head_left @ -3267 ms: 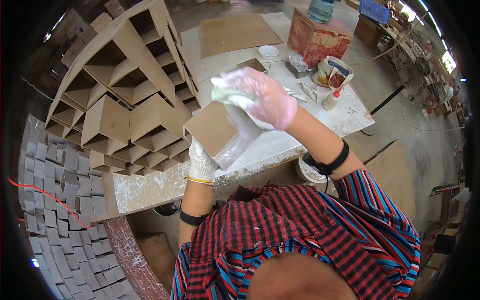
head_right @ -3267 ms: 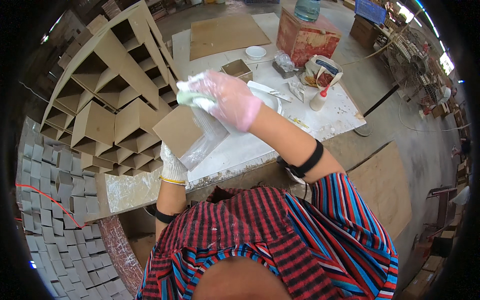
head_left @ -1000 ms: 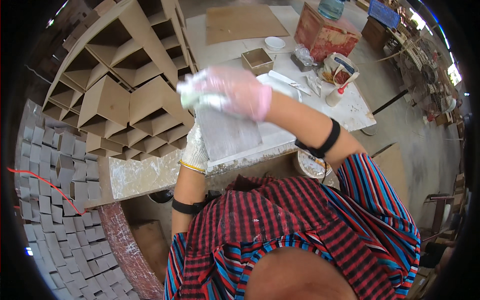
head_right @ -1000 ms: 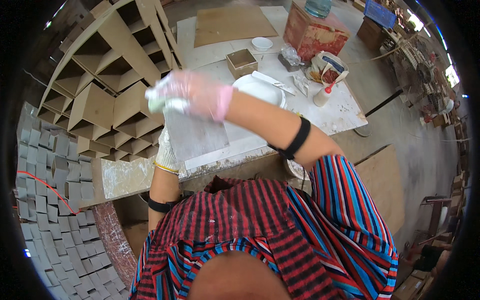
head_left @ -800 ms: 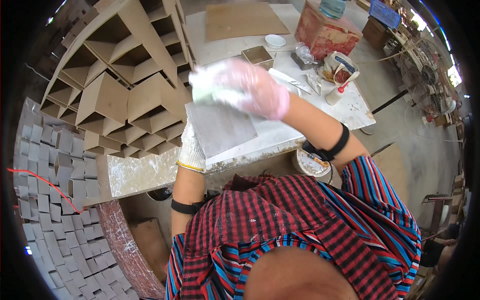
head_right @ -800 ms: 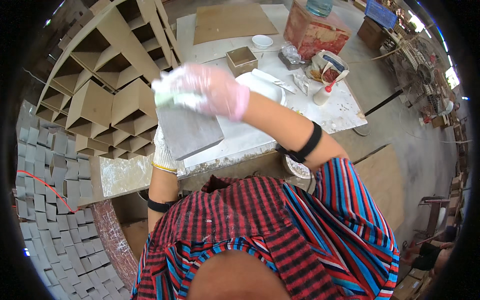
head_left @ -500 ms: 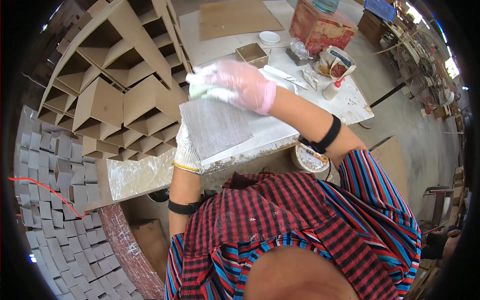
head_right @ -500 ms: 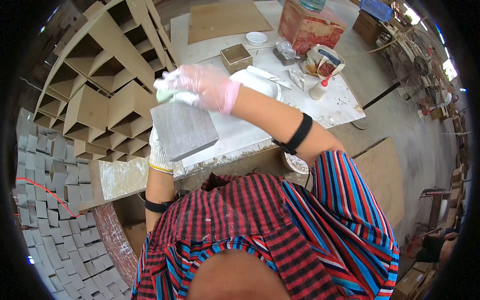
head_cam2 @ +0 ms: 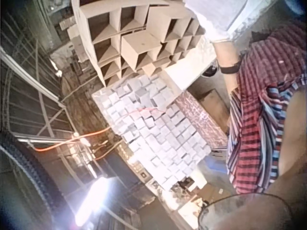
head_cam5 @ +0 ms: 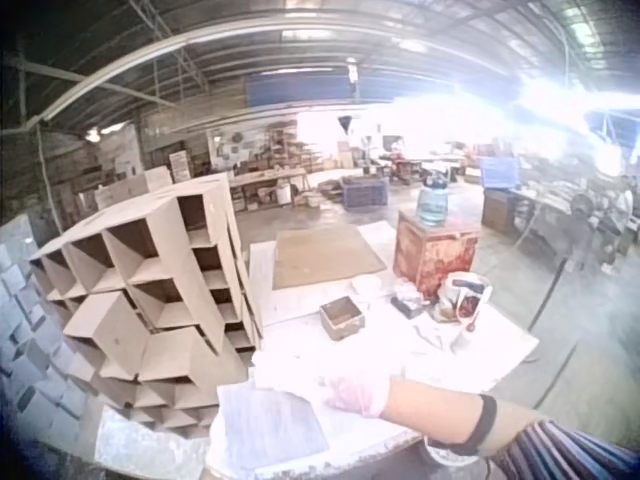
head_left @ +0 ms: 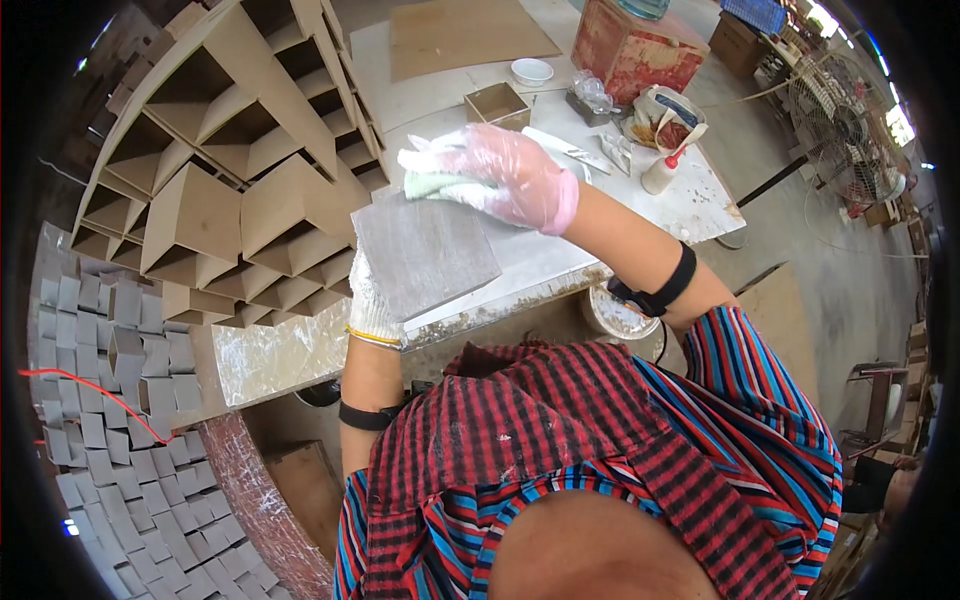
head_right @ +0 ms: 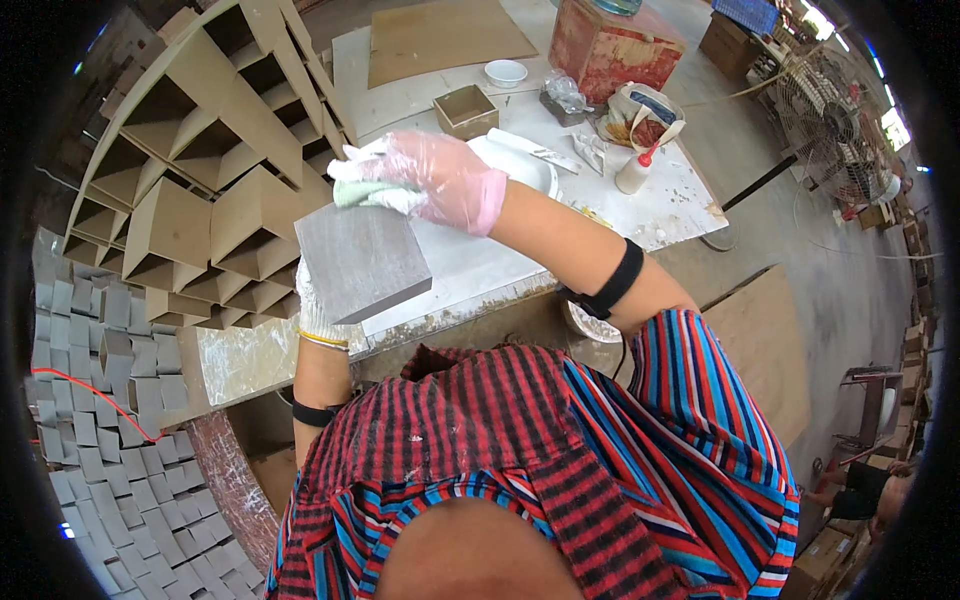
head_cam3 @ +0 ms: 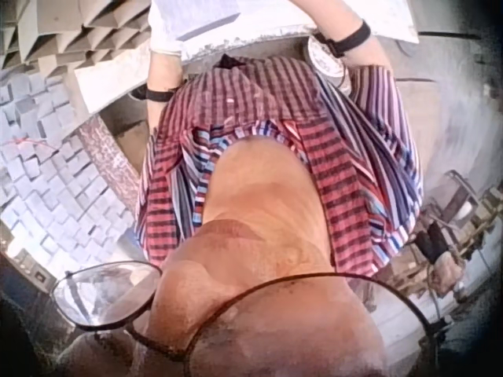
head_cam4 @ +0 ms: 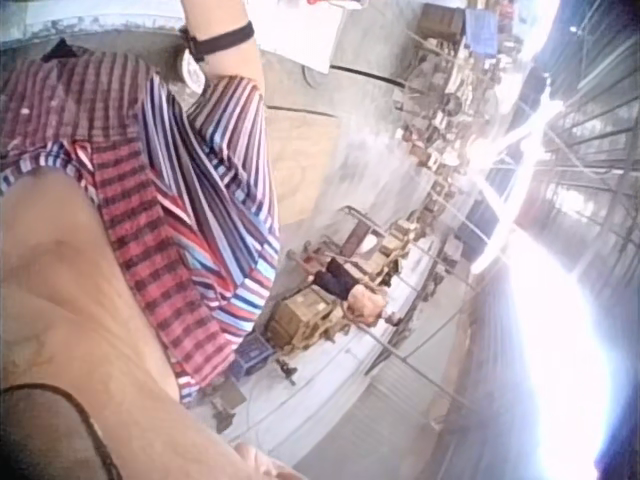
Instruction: The recorder is applying a white liquid finish or paint to small wooden box components using a cloth.
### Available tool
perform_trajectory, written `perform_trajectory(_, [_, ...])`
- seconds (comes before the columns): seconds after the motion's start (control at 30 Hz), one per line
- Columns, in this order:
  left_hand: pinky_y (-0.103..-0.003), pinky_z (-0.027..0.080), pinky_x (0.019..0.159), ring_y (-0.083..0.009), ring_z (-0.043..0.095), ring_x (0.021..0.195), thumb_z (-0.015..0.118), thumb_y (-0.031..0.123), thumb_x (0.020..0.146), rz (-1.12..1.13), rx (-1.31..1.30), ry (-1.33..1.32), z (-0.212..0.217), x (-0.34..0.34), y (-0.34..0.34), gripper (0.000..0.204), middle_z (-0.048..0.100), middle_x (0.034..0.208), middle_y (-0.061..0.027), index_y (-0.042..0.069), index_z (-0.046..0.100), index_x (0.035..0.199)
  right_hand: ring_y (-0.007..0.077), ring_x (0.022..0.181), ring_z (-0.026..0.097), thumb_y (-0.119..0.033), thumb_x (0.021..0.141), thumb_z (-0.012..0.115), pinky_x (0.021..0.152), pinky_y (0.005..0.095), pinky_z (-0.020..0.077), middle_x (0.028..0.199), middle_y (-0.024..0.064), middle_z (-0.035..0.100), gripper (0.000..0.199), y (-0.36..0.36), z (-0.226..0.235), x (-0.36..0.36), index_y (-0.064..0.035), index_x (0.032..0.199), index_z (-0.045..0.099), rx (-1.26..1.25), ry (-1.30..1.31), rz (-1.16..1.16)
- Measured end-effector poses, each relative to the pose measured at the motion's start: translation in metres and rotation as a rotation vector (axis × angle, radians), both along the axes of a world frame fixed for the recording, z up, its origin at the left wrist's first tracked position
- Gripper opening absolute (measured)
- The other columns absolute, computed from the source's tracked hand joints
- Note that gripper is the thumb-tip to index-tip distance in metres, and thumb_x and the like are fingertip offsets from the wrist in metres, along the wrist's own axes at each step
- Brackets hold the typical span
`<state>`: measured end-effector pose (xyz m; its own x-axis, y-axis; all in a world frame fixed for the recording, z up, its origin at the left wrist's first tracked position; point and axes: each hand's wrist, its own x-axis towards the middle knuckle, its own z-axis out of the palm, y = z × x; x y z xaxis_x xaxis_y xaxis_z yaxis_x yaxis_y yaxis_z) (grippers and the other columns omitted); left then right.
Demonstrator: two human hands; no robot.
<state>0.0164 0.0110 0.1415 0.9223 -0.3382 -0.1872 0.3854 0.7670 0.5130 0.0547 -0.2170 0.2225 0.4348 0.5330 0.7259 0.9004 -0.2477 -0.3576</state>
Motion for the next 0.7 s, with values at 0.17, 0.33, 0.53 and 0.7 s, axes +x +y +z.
perform_trajectory(0.17, [-0.042,0.044,0.095,-0.0308,0.052,0.112,0.031,0.042,0.096,0.15,0.087,0.074,0.003,-0.005,0.014,0.051,0.05,0.127,-0.0139,0.005,0.044,0.13,0.0262,0.096,0.058,-0.011,0.078,0.061,0.078,0.0368,0.0489,0.117,0.0084,0.058,0.054,-0.008,0.015,-0.065,-0.0253,0.129,0.05,-0.328,0.052,0.242])
perform_trajectory(0.33, [-0.043,0.045,0.093,-0.0327,0.053,0.11,0.031,0.045,0.096,0.08,0.148,0.086,0.013,0.008,0.006,0.054,0.05,0.128,-0.0163,0.005,0.044,0.13,0.0271,0.095,0.057,-0.01,0.076,0.062,0.077,0.0383,0.0473,0.116,0.0069,0.057,0.06,-0.016,0.023,-0.066,-0.0277,0.131,0.047,-0.347,0.145,0.243])
perform_trajectory(0.53, [-0.044,0.049,0.088,-0.0331,0.054,0.108,0.036,0.049,0.094,-0.046,0.114,-0.079,0.003,0.016,-0.005,0.056,0.051,0.126,-0.0162,0.005,0.045,0.128,0.0251,0.098,0.056,-0.012,0.079,0.062,0.085,0.0378,0.0468,0.118,0.003,0.054,0.06,0.001,0.018,-0.046,-0.0342,0.131,0.045,-0.335,0.001,0.305])
perform_trajectory(0.7, [-0.038,0.05,0.085,-0.0249,0.058,0.099,0.038,0.047,0.094,0.016,0.282,0.068,0.034,-0.018,-0.028,0.052,0.057,0.114,-0.0104,0.006,0.047,0.124,0.0277,0.101,0.056,-0.014,0.083,0.059,0.089,0.0372,0.0451,0.114,0.0079,0.059,0.04,0.002,0.005,0.032,-0.0197,0.122,0.056,-0.064,-0.016,0.096])
